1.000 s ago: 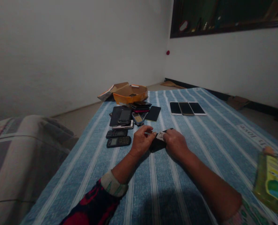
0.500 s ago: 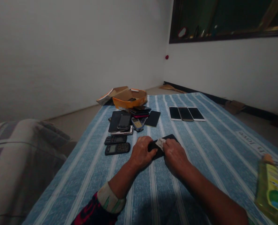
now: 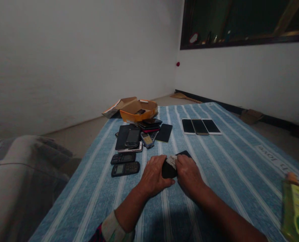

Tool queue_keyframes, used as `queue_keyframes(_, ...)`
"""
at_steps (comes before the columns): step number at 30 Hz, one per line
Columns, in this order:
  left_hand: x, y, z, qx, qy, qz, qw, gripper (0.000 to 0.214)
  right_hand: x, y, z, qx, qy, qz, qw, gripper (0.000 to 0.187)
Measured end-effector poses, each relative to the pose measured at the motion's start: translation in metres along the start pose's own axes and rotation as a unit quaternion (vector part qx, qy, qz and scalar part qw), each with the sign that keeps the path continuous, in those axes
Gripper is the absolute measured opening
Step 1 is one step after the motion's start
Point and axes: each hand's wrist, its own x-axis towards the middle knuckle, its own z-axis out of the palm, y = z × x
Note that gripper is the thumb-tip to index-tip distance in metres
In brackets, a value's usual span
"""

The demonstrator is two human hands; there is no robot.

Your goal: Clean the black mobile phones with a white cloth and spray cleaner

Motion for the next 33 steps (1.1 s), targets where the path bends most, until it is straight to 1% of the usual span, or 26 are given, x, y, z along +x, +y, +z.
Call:
queue_keyframes(2, 0.000, 0.000, 0.000, -0.003, -0.003, -0.003, 1.000, 0.073, 0.001, 0.009, 0.001, -0.012, 0.013, 0.028, 0.999, 0.019)
queue_keyframes(4, 0.000, 0.000, 0.001, -0.008, -0.003, -0.003, 1.000, 0.077, 0.000, 0.011, 0.004, -0.016, 0.029, 0.036, 0.999, 0.019)
queue_keyframes(5, 0.000, -0.001, 0.001, -0.009, -0.002, -0.004, 1.000, 0.077, -0.002, 0.009, 0.005, -0.014, 0.036, 0.026, 0.999, 0.019)
queue_keyframes(8, 0.000, -0.002, 0.004, -0.008, 0.003, -0.001, 1.000, 0.074, -0.005, -0.002, 0.010, 0.002, 0.047, -0.036, 0.998, 0.020)
queue_keyframes(10, -0.001, -0.004, 0.005, -0.010, 0.004, 0.003, 1.000, 0.074, -0.004, -0.003, 0.011, 0.011, 0.047, -0.051, 0.998, 0.019)
queue_keyframes(11, -0.002, -0.005, 0.005, -0.012, 0.004, 0.003, 1.000, 0.075, -0.002, -0.001, 0.011, 0.011, 0.046, -0.043, 0.998, 0.017)
queue_keyframes(14, -0.004, -0.006, 0.005, -0.023, 0.008, 0.004, 1.000, 0.079, 0.004, 0.015, 0.009, 0.005, 0.041, 0.018, 0.999, 0.016)
queue_keyframes(16, -0.006, -0.007, 0.005, -0.029, 0.015, 0.005, 0.999, 0.079, 0.006, 0.022, 0.009, 0.002, 0.046, 0.038, 0.998, 0.017)
queue_keyframes(18, -0.008, -0.007, 0.005, -0.035, 0.024, 0.005, 0.999, 0.079, 0.004, 0.020, 0.012, 0.011, 0.058, 0.022, 0.998, 0.017)
queue_keyframes(22, -0.010, -0.009, 0.009, -0.041, 0.053, 0.004, 0.998, 0.078, 0.000, -0.003, 0.019, 0.041, 0.080, -0.063, 0.994, 0.020)
queue_keyframes(24, -0.010, -0.009, 0.010, -0.041, 0.058, 0.002, 0.997, 0.079, 0.001, -0.007, 0.019, 0.047, 0.079, -0.086, 0.992, 0.020)
queue_keyframes(26, -0.011, -0.009, 0.009, -0.041, 0.053, -0.009, 0.998, 0.082, 0.004, -0.001, 0.018, 0.039, 0.073, -0.070, 0.994, 0.018)
queue_keyframes(30, -0.011, -0.007, 0.007, -0.036, 0.044, -0.029, 0.998, 0.085, 0.010, 0.023, 0.012, 0.005, 0.060, 0.021, 0.998, 0.019)
queue_keyframes(32, -0.011, -0.008, 0.008, -0.034, 0.046, -0.029, 0.998, 0.085, 0.008, 0.025, 0.012, 0.004, 0.063, 0.032, 0.997, 0.020)
queue_keyframes(33, -0.011, -0.008, 0.008, -0.035, 0.050, -0.027, 0.998, 0.084, 0.007, 0.022, 0.013, 0.010, 0.068, 0.022, 0.997, 0.020)
